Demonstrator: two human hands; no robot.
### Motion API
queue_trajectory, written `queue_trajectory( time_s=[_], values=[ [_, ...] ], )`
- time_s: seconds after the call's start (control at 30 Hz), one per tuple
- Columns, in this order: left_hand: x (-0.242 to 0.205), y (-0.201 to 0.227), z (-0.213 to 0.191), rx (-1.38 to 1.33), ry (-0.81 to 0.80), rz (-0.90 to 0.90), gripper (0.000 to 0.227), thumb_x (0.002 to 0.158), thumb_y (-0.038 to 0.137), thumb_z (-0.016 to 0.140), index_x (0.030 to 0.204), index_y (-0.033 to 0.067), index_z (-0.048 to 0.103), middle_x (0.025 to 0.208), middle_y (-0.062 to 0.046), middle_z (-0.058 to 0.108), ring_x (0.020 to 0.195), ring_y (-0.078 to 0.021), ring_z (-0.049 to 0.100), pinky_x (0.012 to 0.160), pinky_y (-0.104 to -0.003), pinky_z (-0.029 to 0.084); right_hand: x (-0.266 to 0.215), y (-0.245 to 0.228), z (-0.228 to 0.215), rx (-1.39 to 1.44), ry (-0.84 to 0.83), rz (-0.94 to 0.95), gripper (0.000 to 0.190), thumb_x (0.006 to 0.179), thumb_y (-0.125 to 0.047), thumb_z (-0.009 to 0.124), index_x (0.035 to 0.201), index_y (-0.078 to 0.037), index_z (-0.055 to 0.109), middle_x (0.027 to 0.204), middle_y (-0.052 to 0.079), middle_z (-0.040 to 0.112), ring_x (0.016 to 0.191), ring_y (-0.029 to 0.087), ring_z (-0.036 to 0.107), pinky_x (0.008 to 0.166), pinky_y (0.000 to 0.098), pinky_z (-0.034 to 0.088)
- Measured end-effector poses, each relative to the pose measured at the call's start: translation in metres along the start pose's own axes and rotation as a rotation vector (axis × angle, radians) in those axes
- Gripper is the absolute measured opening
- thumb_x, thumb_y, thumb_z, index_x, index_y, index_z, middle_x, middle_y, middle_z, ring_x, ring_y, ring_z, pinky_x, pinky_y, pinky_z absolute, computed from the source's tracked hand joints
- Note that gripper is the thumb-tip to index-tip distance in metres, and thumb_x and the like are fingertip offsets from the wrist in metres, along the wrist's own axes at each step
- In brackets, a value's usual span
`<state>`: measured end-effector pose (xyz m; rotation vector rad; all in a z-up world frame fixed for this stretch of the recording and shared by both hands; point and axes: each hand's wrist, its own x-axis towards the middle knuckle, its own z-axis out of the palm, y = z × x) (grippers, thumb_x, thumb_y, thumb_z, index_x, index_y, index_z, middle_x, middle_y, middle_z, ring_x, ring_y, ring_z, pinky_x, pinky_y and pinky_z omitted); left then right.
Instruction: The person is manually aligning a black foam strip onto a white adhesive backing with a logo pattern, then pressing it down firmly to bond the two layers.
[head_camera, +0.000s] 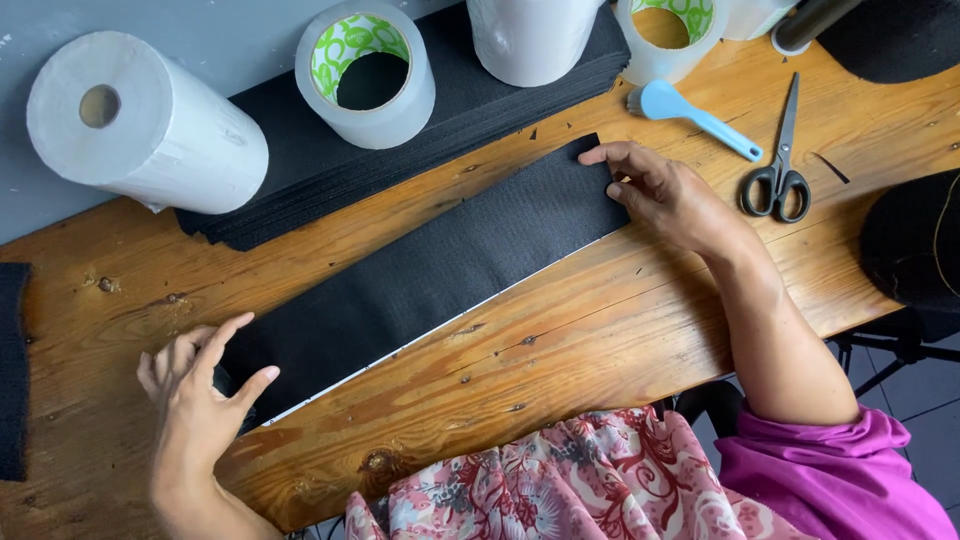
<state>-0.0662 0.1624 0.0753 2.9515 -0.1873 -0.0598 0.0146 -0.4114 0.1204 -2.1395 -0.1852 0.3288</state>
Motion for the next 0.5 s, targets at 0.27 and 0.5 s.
queue_trajectory(
  time_s=[0.27, 0.5],
  values=[
    [-0.006, 0.0107, -0.0047, 0.054, 0.02, 0.041, 0.065, 0.084, 0.057, 0.066, 0.146, 0.0379, 0.061, 0.127, -0.004, 0.057, 0.129, -0.0299, 0.051, 0.121, -0.072, 0.02, 0.0022, 0.0034, 0.0009, -0.069, -0.033, 0.063, 0.039, 0.101, -0.002, 0.054, 0.13, -0.023, 0.069, 0.119, -0.002, 0.07, 0.1, 0.011, 0.06, 0.09, 0.0257, 0.044],
    [-0.0057, 0.0127, -0.0066, 0.014, -0.022, 0.007, 0.059, 0.085, 0.053, 0.067, 0.142, 0.0394, 0.063, 0.129, -0.001, 0.053, 0.13, -0.0302, 0.048, 0.123, -0.073, 0.015, -0.0003, 0.0023, -0.0007, 0.077, -0.096, 0.165, 0.05, 0.096, 0.002, 0.056, 0.139, -0.022, 0.065, 0.099, -0.002, 0.058, 0.08, 0.011, 0.046, 0.074, 0.0237, 0.038]
  ],
)
